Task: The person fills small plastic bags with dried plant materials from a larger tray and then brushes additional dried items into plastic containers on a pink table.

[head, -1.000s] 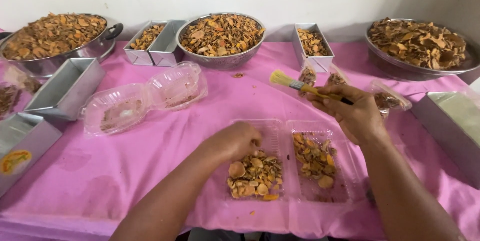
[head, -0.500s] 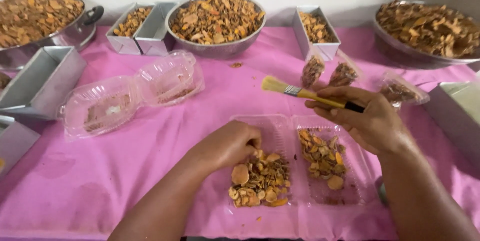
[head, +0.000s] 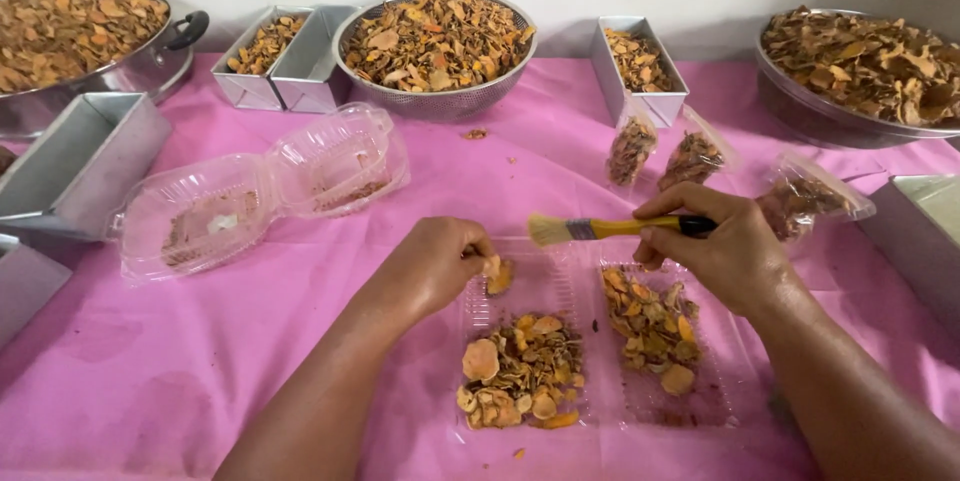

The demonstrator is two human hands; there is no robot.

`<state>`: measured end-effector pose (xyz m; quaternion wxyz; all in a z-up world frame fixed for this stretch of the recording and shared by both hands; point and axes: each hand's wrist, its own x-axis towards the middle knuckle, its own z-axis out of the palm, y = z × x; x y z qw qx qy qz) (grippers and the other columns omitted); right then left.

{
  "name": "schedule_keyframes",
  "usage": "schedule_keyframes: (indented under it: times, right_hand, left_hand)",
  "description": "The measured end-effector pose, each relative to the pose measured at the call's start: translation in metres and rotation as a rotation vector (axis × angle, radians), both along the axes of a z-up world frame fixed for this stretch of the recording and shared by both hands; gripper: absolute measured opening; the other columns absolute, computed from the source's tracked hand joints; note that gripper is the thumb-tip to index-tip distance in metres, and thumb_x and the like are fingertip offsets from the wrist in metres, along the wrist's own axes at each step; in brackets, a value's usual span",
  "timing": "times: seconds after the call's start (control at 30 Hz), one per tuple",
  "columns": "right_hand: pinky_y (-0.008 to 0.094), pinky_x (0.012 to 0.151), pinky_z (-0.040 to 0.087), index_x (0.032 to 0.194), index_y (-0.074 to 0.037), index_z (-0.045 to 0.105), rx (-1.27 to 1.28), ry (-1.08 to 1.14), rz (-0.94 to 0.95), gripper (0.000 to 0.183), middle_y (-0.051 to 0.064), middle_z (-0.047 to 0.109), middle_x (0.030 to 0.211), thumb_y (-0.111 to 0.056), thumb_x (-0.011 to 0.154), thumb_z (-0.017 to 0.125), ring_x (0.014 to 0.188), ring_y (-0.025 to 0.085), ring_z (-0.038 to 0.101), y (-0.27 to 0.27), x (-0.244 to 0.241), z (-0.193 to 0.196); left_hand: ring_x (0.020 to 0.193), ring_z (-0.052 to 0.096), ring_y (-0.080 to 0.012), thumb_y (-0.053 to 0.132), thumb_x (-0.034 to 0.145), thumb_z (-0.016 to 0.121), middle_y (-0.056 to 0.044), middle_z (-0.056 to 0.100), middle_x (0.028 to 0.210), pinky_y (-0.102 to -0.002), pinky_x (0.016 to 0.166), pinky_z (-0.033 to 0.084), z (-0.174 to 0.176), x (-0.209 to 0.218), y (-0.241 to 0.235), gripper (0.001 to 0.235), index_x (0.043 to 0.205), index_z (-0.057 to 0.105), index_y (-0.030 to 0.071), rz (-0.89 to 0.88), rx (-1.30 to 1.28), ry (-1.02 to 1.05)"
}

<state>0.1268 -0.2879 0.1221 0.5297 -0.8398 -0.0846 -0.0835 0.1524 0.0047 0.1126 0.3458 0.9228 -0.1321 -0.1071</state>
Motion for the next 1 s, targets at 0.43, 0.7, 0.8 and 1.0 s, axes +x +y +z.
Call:
schedule_keyframes:
  times: [0.43,0.7,0.8,1.0]
  right_hand:
    - [0.038,0.073,0.061,0.079,-0.01,0.079,-0.408,-0.104,0.231,0.017,0.009,0.074,0.085,-0.004,0.063,0.076,0.08,0.025,0.077,0.043,0.001,0.018]
    - [0.027,0.044,0.057,0.097,0.0,0.081,-0.032,0.095,0.232,0.017,0.014,0.071,0.074,-0.003,0.08,0.079,0.051,0.017,0.067,0.059,0.013,-0.003]
    - [0.027,0.05,0.064,0.103,0.001,0.077,-0.091,-0.034,0.187,0.018,0.015,0.077,0.073,-0.01,0.09,0.071,0.058,0.019,0.074,0.039,0.014,0.001]
    - [0.024,0.068,0.075,0.114,0.002,0.065,-0.053,-0.42,0.45,0.02,0.015,0.077,0.095,-0.008,0.098,0.061,0.078,0.02,0.084,0.033,0.009,-0.006]
  left_hand:
    - [0.102,0.074,-0.0324,0.017,0.089,0.071,-0.011,0.078,0.098,-0.043,0.088,0.06,-0.062,0.051,0.004,0.017,0.104,0.079,0.015,0.123,0.037,-0.211]
    - [0.103,0.073,-0.0333,0.015,0.091,0.07,-0.011,0.078,0.099,-0.044,0.09,0.059,-0.074,0.062,0.001,0.014,0.103,0.078,0.016,0.121,-0.035,-0.278]
    - [0.099,0.074,-0.0304,0.009,0.094,0.064,-0.013,0.077,0.104,-0.039,0.088,0.06,-0.039,0.038,-0.005,0.017,0.106,0.076,0.01,0.101,-0.12,-0.214]
    - [0.094,0.076,-0.0203,0.001,0.091,0.059,-0.009,0.081,0.104,-0.031,0.086,0.059,-0.031,0.027,-0.014,0.026,0.109,0.076,0.006,0.133,-0.341,-0.087]
